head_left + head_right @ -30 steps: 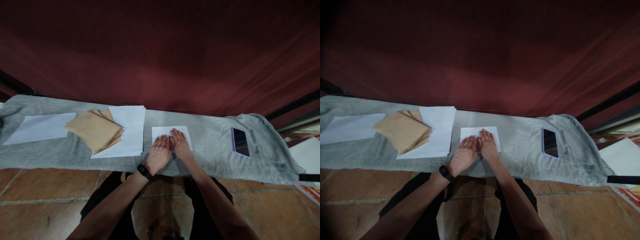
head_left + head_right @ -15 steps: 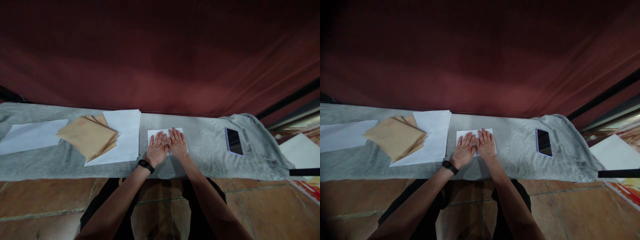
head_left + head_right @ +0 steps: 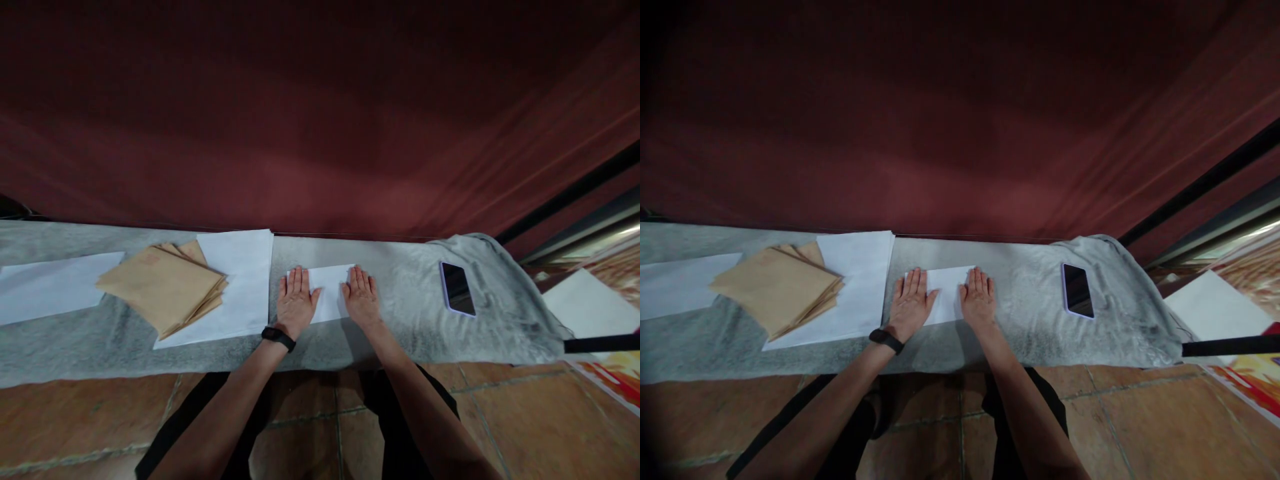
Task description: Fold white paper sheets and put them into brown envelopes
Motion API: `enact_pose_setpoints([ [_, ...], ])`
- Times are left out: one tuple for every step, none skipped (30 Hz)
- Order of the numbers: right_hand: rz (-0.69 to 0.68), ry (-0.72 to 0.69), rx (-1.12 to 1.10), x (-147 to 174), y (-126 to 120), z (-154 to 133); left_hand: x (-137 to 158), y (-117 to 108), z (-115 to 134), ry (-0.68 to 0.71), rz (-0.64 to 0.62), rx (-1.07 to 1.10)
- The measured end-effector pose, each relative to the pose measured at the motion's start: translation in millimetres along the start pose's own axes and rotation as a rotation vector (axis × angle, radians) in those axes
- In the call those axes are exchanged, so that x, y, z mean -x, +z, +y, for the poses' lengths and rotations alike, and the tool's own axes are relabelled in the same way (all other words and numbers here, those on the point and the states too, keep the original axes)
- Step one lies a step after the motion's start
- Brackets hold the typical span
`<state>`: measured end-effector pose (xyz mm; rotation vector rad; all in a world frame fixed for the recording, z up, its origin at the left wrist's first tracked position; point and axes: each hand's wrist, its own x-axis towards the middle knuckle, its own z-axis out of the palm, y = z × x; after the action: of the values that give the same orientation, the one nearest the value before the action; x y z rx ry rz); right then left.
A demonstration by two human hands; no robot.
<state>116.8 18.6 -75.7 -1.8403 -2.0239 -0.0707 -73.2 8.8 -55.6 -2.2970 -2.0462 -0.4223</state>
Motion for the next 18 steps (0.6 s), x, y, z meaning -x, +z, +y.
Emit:
enact_pose_setpoints([
  [0.014, 0.02, -0.002, 1, -1, -1, 2, 0, 2, -0.009, 0.026, 0.004],
  [0.024, 0.034, -0.006, 2, -2, -3, 5, 1, 5, -0.004, 0.048, 0.011],
  [0.022, 0.031, -0.014, 3, -3, -7, 7, 1, 9, 0.016, 0.06, 0.021],
  [0.007, 0.006, -0.028, 4, -3, -11, 10, 2, 14, 0.049, 0.059, 0.033],
  [-0.02, -0.039, -0.048, 5, -4, -17, 12, 4, 19, 0.088, 0.044, 0.045],
  [-0.055, -0.095, -0.071, 6, -4, -22, 15, 5, 23, 0.123, 0.02, 0.055],
  [-0.093, -0.147, -0.095, 7, -4, -27, 16, 6, 27, 0.147, -0.006, 0.061],
  [-0.128, -0.185, -0.114, 7, -4, -31, 18, 7, 30, 0.16, -0.029, 0.064],
  [-0.154, -0.203, -0.124, 8, -4, -34, 18, 8, 32, 0.165, -0.046, 0.065],
  [-0.171, -0.206, -0.126, 8, -4, -36, 18, 8, 32, 0.166, -0.058, 0.066],
  [-0.182, -0.201, -0.121, 8, -4, -36, 18, 8, 32, 0.166, -0.064, 0.065],
  [-0.186, -0.195, -0.111, 8, -5, -36, 18, 7, 31, 0.165, -0.065, 0.063],
  [-0.185, -0.19, -0.1, 9, -5, -34, 18, 7, 29, 0.165, -0.063, 0.061],
  [-0.182, -0.189, -0.089, 9, -5, -32, 18, 5, 27, 0.165, -0.06, 0.058],
  [-0.178, -0.192, -0.079, 10, -6, -30, 19, 4, 26, 0.167, -0.058, 0.056],
  [-0.172, -0.197, -0.069, 10, -6, -27, 19, 3, 25, 0.17, -0.057, 0.052],
  [-0.165, -0.201, -0.059, 11, -7, -25, 20, 2, 24, 0.171, -0.056, 0.05],
  [-0.159, -0.203, -0.05, 11, -8, -23, 21, 1, 23, 0.173, -0.057, 0.048],
])
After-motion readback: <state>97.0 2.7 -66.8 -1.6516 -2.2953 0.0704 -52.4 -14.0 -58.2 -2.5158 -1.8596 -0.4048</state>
